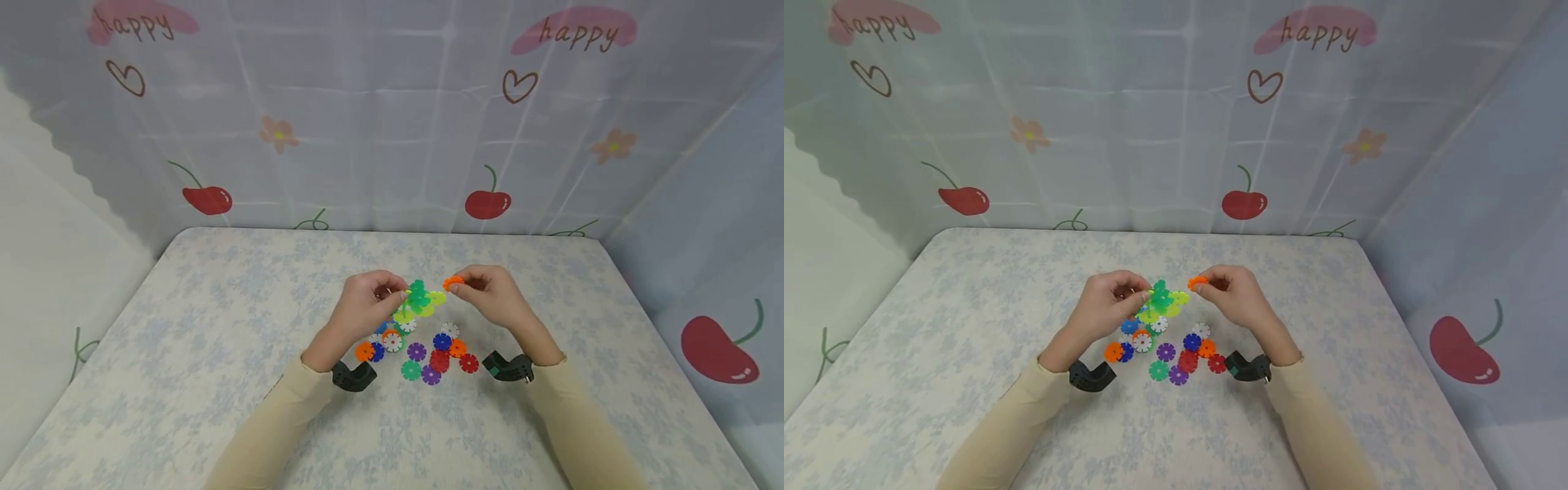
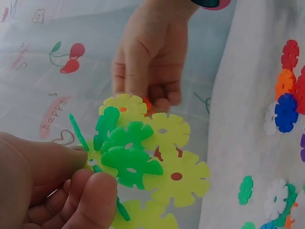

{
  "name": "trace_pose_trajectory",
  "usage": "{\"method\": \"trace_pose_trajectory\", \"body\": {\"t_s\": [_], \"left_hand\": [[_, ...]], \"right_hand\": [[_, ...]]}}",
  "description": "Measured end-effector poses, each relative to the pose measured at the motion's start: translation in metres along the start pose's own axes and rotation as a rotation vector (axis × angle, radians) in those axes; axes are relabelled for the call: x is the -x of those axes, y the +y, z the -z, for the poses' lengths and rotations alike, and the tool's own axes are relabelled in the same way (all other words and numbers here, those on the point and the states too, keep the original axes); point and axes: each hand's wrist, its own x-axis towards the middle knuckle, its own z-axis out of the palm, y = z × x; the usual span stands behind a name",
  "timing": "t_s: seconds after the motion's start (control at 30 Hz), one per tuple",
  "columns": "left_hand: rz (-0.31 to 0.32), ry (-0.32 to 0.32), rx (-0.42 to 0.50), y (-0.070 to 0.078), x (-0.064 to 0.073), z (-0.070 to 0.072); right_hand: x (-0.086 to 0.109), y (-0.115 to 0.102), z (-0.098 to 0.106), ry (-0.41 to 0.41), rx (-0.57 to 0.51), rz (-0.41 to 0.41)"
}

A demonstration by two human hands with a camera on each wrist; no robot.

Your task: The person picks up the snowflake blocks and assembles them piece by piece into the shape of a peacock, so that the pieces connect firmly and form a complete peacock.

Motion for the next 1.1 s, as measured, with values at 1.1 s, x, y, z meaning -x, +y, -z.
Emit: {"method": "trace_pose_trajectory", "body": {"t_s": [1.1], "left_hand": [[-0.207, -0.014, -0.115, 0.005, 0.002, -0.009]], "right_hand": [[0.014, -0.029, -0.018, 0.291, 0.109, 0.46]]}}
